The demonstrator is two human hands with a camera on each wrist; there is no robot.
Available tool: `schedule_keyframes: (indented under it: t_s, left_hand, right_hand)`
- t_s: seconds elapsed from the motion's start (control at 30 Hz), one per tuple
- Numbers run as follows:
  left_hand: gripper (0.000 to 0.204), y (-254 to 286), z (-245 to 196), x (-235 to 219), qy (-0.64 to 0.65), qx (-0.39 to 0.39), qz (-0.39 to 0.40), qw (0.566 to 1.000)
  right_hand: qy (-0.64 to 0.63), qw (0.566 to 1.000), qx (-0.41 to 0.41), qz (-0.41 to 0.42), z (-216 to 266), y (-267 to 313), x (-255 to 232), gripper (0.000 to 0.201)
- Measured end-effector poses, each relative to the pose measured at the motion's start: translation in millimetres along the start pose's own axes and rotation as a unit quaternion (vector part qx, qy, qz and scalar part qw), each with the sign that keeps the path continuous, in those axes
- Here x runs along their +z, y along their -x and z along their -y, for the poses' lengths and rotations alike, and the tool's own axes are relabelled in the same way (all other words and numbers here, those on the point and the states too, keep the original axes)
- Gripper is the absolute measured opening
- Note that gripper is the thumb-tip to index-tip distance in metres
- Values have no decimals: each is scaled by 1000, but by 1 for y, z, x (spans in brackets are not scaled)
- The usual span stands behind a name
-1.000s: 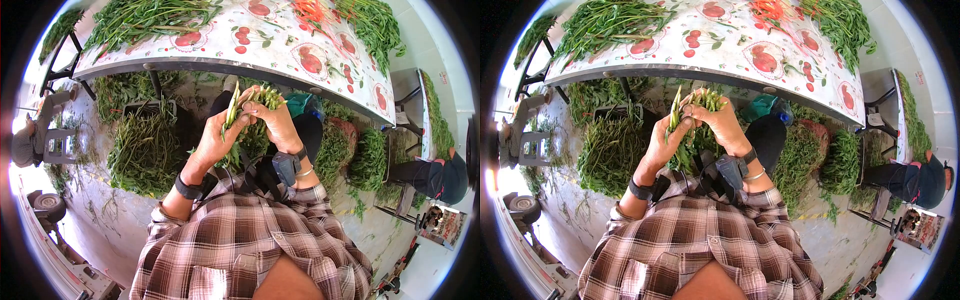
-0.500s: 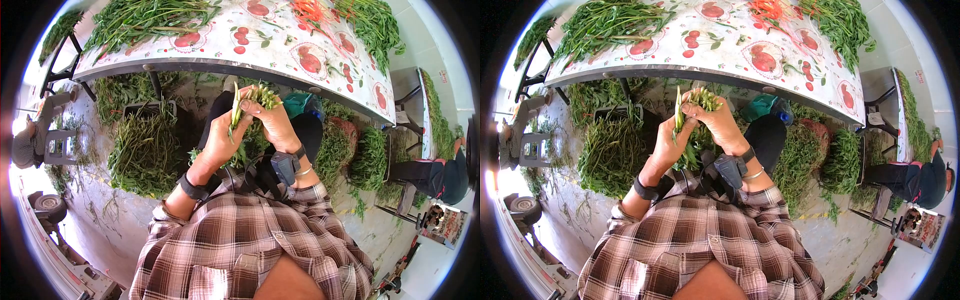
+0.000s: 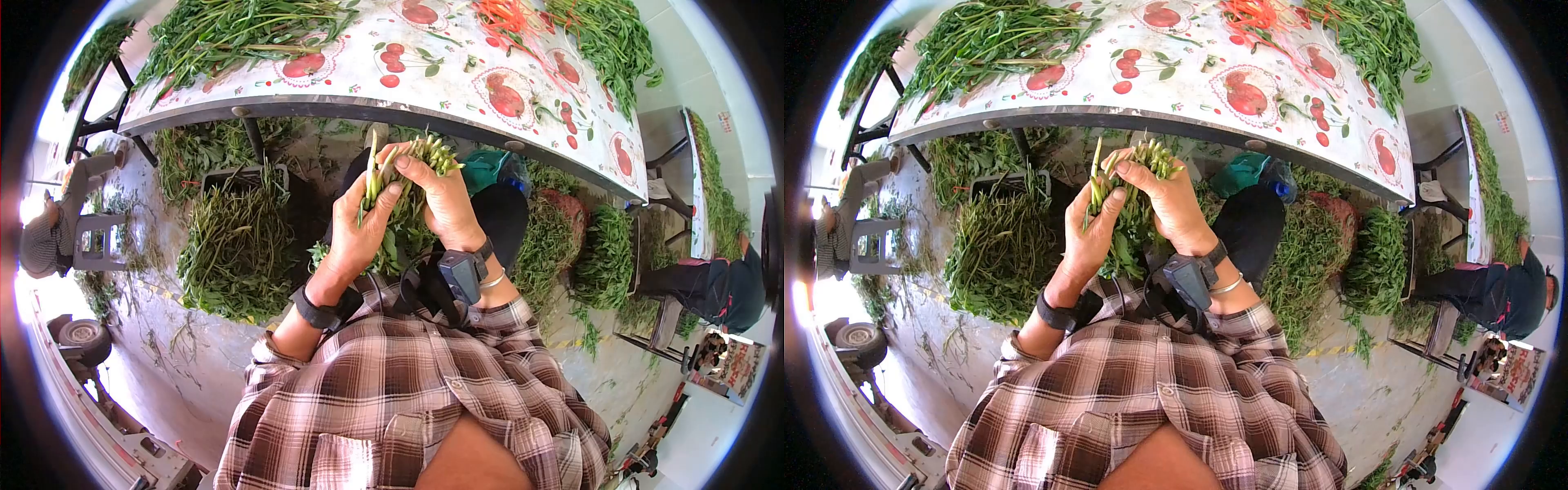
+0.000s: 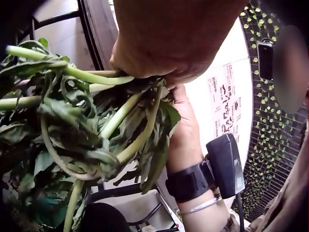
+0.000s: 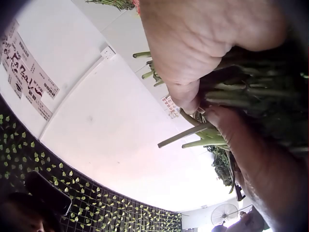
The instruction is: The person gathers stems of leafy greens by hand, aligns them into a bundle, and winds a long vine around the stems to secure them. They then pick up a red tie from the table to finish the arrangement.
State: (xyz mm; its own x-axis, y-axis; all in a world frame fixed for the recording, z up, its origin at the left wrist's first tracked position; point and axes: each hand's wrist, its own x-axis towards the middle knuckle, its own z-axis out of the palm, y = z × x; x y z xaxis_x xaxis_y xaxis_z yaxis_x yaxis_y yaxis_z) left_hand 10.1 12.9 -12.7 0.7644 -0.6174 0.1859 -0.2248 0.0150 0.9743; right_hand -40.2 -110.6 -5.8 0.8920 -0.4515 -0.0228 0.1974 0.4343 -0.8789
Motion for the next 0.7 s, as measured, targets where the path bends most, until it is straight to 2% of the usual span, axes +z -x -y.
schedule_keyframes:
  t_s: [0.1, 0.17, 0.33, 0.4, 0.5, 0.6, 0.7]
  left_hand:
    - [27, 1, 1, 1, 13, 21, -36, 999]
    - [26, 0, 4, -2, 12, -17, -39, 999]
    - [23, -1, 3, -1, 33, -10, -68, 997]
    - [21, -2, 3, -1, -35, 55, -82, 995]
    - [22, -1, 0, 0, -7, 64, -93, 994]
    - [22, 1, -7, -3, 20, 32, -97, 995]
    - [18, -2, -3, -15, 26, 26, -97, 995]
  right_hand:
    - [-26, 999, -19, 21, -4, -2, 0, 14]
    - [-24, 999, -34, 15, -6, -3, 2, 12]
    - [-62, 998, -20, 0, -4, -1, 8, 13]
    - [-75, 997, -16, -5, -4, -1, 9, 12]
    - [-90, 996, -23, -11, -4, -1, 12, 12]
    - [-70, 996, -49, -40, -7, -4, 8, 11]
    - [-124, 990, -36, -64, -2, -4, 2, 11]
